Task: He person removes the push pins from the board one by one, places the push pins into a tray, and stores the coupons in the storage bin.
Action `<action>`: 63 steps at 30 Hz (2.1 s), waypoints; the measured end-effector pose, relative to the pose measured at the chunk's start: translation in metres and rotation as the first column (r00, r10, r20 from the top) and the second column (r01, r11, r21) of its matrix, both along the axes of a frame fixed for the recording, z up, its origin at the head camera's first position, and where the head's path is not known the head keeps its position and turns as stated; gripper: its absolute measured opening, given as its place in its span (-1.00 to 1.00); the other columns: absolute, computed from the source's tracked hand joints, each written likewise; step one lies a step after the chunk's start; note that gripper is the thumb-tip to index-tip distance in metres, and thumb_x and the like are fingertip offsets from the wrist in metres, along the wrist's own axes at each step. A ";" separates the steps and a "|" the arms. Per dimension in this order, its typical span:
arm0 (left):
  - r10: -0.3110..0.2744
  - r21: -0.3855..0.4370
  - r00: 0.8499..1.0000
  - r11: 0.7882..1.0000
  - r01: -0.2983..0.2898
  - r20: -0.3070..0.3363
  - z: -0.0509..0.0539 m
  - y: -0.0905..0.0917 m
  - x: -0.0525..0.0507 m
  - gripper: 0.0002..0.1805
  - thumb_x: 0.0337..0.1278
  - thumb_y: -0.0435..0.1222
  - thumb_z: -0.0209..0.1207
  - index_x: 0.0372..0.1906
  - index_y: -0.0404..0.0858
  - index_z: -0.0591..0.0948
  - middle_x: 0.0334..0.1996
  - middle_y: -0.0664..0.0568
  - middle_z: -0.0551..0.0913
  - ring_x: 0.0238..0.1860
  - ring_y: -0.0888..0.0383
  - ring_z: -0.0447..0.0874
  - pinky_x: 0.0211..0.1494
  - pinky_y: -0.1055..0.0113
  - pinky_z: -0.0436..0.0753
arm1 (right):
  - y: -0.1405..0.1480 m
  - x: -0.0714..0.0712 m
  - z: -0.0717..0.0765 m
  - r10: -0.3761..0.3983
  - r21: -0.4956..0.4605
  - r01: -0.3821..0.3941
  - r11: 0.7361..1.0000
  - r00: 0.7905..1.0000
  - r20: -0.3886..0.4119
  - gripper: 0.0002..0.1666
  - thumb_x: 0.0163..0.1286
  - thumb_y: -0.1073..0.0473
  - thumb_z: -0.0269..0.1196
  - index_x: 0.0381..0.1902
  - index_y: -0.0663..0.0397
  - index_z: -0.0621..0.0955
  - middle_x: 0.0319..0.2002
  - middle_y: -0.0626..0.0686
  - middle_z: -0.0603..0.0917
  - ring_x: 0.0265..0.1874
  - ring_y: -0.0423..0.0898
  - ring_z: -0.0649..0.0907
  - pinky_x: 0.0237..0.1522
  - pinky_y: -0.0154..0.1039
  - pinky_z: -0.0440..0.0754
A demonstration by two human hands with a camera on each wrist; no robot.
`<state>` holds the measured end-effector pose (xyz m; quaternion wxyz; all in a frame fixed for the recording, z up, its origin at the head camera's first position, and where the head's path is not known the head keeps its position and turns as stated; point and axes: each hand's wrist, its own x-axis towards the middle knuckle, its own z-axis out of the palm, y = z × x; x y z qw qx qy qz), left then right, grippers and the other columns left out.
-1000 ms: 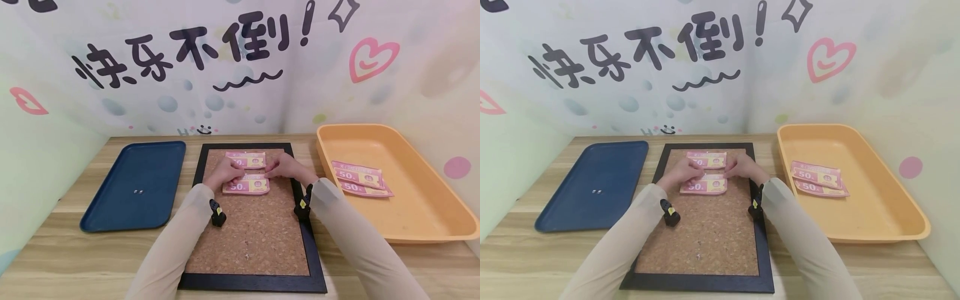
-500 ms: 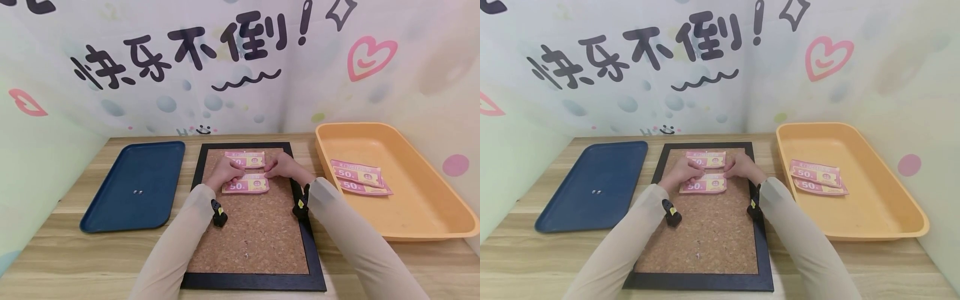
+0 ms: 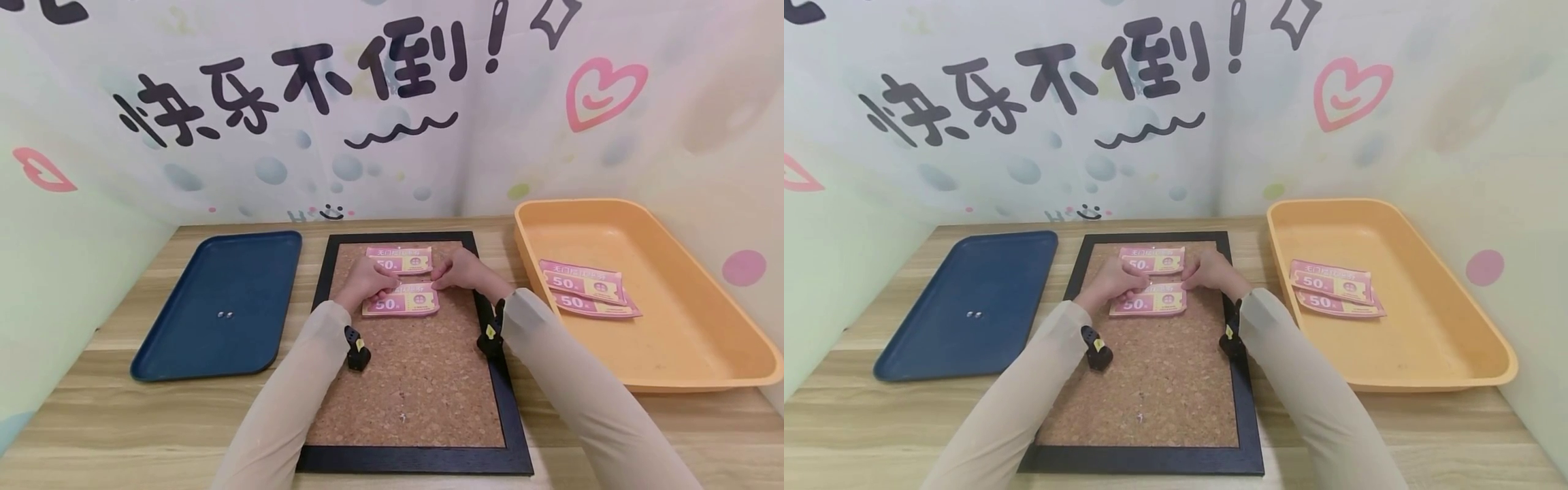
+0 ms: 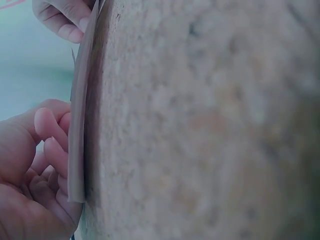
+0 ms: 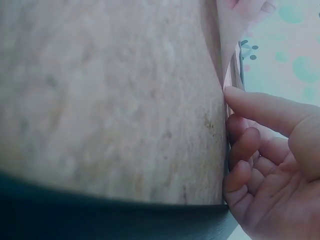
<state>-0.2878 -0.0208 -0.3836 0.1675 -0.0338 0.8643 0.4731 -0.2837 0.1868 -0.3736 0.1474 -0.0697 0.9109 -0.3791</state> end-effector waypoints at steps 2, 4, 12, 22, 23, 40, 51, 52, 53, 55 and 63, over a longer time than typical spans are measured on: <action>-0.001 -0.008 1.000 1.000 0.001 0.000 0.000 0.000 0.000 -0.89 -0.02 -0.28 0.30 -0.40 -0.26 0.71 -0.68 -0.02 0.56 -0.77 0.22 0.40 -0.71 0.51 0.34 | 0.000 0.000 0.001 0.001 0.003 -0.001 1.000 1.000 0.002 -0.84 0.03 0.29 0.40 -0.39 0.24 0.68 -0.47 0.03 0.63 -0.52 -0.12 0.45 -0.48 -0.34 0.39; -0.003 -0.011 1.000 1.000 0.003 0.003 0.000 0.001 0.000 -0.88 -0.02 -0.27 0.31 -0.41 -0.26 0.71 -0.68 -0.03 0.57 -0.76 0.22 0.42 -0.71 0.51 0.35 | -0.001 0.001 0.001 0.002 0.007 -0.002 1.000 1.000 0.007 -0.84 0.05 0.28 0.39 -0.38 0.24 0.68 -0.47 0.03 0.62 -0.53 -0.13 0.45 -0.49 -0.34 0.39; 0.004 0.013 1.000 1.000 -0.005 0.022 0.001 0.002 0.001 -0.87 -0.01 -0.28 0.30 -0.41 -0.28 0.70 -0.65 -0.06 0.59 -0.73 0.20 0.47 -0.69 0.52 0.38 | -0.002 0.001 0.001 0.006 0.020 -0.006 1.000 1.000 0.010 -0.88 0.11 0.27 0.35 -0.39 0.23 0.67 -0.48 0.02 0.59 -0.54 -0.13 0.45 -0.50 -0.35 0.38; 0.001 0.002 1.000 1.000 -0.001 0.021 0.002 0.002 -0.001 -0.86 0.01 -0.28 0.28 -0.36 -0.29 0.70 -0.63 -0.06 0.60 -0.70 0.19 0.50 -0.66 0.50 0.39 | -0.001 0.000 0.000 0.012 0.008 -0.013 1.000 1.000 0.021 -0.89 0.13 0.26 0.33 -0.39 0.22 0.67 -0.51 0.01 0.55 -0.57 -0.13 0.43 -0.52 -0.35 0.36; 0.003 0.008 1.000 1.000 -0.003 0.025 0.002 0.001 -0.001 -0.86 0.01 -0.28 0.28 -0.36 -0.29 0.70 -0.63 -0.07 0.60 -0.70 0.19 0.50 -0.66 0.50 0.40 | -0.001 -0.001 0.001 0.009 0.008 -0.009 1.000 1.000 0.020 -0.88 0.12 0.26 0.34 -0.39 0.21 0.67 -0.50 0.02 0.56 -0.57 -0.12 0.44 -0.52 -0.35 0.36; 0.008 0.023 0.996 1.000 -0.010 0.090 0.012 0.002 0.003 -0.86 -0.01 -0.31 0.29 -0.46 -0.35 0.67 -0.73 -0.01 0.51 -0.77 0.22 0.42 -0.70 0.50 0.39 | -0.001 0.001 0.005 0.054 0.024 -0.055 0.998 0.998 0.037 -0.88 0.13 0.27 0.33 -0.53 0.22 0.64 -0.66 -0.03 0.50 -0.63 -0.15 0.40 -0.55 -0.36 0.32; 0.006 0.025 0.992 1.000 -0.009 0.123 0.022 0.004 0.005 -0.86 -0.01 -0.33 0.26 -0.47 -0.37 0.65 -0.75 0.01 0.48 -0.77 0.22 0.40 -0.70 0.49 0.35 | -0.002 0.002 0.007 0.071 0.006 -0.071 0.997 0.996 0.050 -0.86 0.20 0.25 0.28 -0.45 0.25 0.66 -0.63 -0.01 0.52 -0.63 -0.15 0.39 -0.55 -0.36 0.27; 0.000 0.035 0.992 0.999 -0.004 0.122 0.022 0.004 0.006 -0.86 0.00 -0.33 0.26 -0.47 -0.37 0.65 -0.74 0.01 0.49 -0.77 0.22 0.40 -0.69 0.49 0.35 | -0.001 0.001 0.007 0.069 0.008 -0.070 0.998 0.996 0.050 -0.86 0.20 0.25 0.28 -0.44 0.25 0.66 -0.62 -0.01 0.52 -0.63 -0.15 0.39 -0.55 -0.36 0.27; -0.006 0.042 0.993 0.999 0.001 0.119 0.021 0.003 0.006 -0.85 0.00 -0.33 0.26 -0.47 -0.37 0.65 -0.74 0.01 0.49 -0.76 0.23 0.40 -0.69 0.49 0.36 | -0.001 0.001 0.007 0.068 0.009 -0.069 0.998 0.996 0.050 -0.86 0.20 0.24 0.28 -0.44 0.25 0.66 -0.62 -0.01 0.53 -0.62 -0.15 0.39 -0.55 -0.35 0.28; -0.014 0.057 0.994 0.998 0.008 0.110 0.020 0.002 0.005 -0.85 0.01 -0.32 0.26 -0.48 -0.36 0.66 -0.74 0.01 0.49 -0.75 0.23 0.41 -0.68 0.50 0.36 | -0.001 0.001 0.007 0.067 0.014 -0.068 0.998 0.997 0.047 -0.86 0.19 0.24 0.28 -0.44 0.25 0.66 -0.61 -0.01 0.54 -0.62 -0.15 0.40 -0.54 -0.35 0.29; 0.002 0.062 0.993 0.998 -0.010 0.117 0.017 0.000 0.005 -0.84 -0.02 -0.32 0.29 -0.48 -0.37 0.65 -0.74 0.01 0.49 -0.77 0.22 0.40 -0.68 0.50 0.38 | -0.002 0.001 0.005 0.069 0.007 -0.070 0.998 0.997 0.031 -0.88 0.14 0.25 0.33 -0.46 0.23 0.66 -0.57 -0.01 0.55 -0.57 -0.13 0.43 -0.49 -0.35 0.34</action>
